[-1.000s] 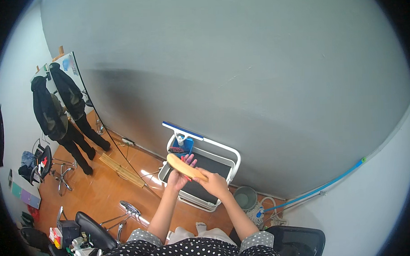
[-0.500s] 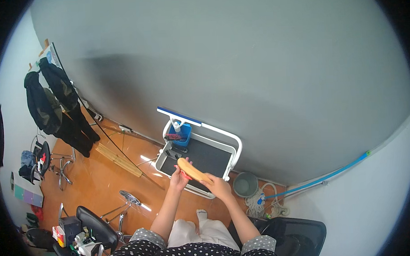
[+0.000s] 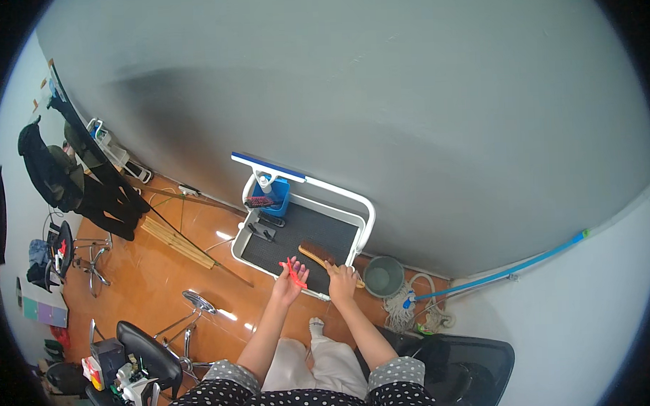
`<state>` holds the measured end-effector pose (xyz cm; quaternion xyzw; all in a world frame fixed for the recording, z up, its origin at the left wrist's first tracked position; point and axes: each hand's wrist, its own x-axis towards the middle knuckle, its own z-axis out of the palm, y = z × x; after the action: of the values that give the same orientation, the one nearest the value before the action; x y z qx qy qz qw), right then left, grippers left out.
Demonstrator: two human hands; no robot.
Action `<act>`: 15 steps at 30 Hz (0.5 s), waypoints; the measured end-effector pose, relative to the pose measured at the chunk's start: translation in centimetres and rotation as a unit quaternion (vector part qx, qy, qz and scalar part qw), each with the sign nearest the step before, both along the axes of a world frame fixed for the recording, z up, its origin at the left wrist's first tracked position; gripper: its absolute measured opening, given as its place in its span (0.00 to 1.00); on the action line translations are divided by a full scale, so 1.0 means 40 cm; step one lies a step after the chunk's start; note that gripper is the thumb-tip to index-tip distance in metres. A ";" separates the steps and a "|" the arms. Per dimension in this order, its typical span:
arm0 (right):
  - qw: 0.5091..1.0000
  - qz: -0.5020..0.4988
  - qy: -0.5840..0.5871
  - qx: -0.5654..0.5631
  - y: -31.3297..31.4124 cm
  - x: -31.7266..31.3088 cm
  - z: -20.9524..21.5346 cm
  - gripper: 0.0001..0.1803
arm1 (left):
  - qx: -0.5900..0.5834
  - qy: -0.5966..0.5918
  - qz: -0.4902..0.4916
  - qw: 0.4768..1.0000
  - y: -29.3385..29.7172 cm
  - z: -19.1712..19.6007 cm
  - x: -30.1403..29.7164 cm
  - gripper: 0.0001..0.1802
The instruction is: The person unwraps small razor components and handles a wooden brush near a barber trolley, placing items on a black surface and a chair.
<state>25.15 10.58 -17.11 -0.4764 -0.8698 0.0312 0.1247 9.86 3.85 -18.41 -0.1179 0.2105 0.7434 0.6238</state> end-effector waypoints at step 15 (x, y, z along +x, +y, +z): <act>0.965 0.068 0.176 -0.183 0.034 -0.058 0.110 0.17 | -0.005 0.040 -0.290 0.956 -0.011 0.119 -0.038 0.13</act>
<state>22.82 11.94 -12.69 -0.4184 -0.8439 0.2812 0.1837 8.34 3.41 -13.66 -0.0248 0.2638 0.5333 0.8034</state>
